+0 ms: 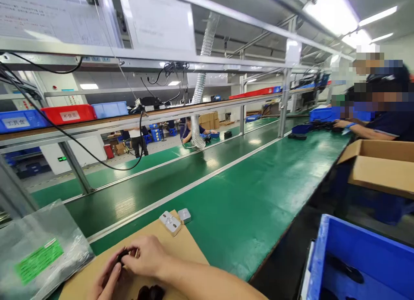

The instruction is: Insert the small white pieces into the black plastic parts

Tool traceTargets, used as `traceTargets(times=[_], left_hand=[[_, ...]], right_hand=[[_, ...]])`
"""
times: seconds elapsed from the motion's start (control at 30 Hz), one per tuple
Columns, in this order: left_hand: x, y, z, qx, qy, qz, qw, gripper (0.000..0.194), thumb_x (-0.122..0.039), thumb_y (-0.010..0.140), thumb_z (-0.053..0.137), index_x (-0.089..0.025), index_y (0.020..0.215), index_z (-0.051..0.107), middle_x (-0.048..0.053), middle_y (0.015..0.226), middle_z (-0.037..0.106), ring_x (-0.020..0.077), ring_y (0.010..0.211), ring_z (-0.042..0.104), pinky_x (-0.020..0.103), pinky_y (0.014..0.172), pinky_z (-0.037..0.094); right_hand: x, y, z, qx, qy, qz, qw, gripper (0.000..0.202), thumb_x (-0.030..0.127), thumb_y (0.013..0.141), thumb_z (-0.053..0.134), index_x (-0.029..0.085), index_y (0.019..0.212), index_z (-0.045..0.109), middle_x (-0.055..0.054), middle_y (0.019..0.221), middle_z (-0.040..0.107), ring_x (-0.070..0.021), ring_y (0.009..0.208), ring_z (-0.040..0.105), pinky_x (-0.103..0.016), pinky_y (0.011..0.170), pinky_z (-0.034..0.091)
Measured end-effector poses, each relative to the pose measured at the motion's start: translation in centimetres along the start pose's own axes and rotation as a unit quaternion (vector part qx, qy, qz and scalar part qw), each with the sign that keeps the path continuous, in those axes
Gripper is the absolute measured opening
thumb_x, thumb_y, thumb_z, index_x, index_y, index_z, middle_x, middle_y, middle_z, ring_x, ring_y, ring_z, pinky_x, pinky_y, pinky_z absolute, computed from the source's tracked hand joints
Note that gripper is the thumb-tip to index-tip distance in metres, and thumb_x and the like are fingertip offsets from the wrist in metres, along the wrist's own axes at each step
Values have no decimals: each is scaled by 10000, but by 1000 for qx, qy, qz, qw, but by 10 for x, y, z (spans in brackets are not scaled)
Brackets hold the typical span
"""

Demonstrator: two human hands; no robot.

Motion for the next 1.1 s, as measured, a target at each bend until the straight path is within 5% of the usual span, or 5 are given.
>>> traceTargets(times=[0.2, 0.5, 1.1], left_hand=[[-9, -3, -5, 27, 4, -5, 1000, 518, -553, 847, 744, -222, 1244, 714, 116, 1344, 668, 339, 1285, 585, 439, 1108, 492], [-35, -8, 0, 41, 77, 50, 995, 260, -316, 877, 712, -206, 1111, 738, 106, 1065, 750, 283, 931, 713, 365, 833, 587], [-48, -11, 9, 94, 133, 80, 983, 140, -282, 931, 625, -229, 1008, 729, 49, 855, 721, 218, 737, 642, 288, 702, 482]], right_hand=[[0, 1, 4, 10, 0, -17, 1000, 117, 225, 824, 637, 187, 736, 705, 30, 646, 643, -114, 570, 543, -213, 539, 374], [7, -1, 6, -8, -42, -56, 997, 106, 176, 804, 669, 196, 703, 649, 19, 661, 643, -142, 628, 581, -239, 602, 412], [7, -6, 6, 18, -55, -30, 998, 198, 153, 787, 660, 192, 627, 549, 35, 607, 596, -126, 587, 529, -234, 567, 339]])
Point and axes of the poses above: each hand's wrist, its own y-axis towards the middle knuckle, its own z-axis out of the palm, x = y × z, the point moved 6 cm from there along y, towards the middle knuckle
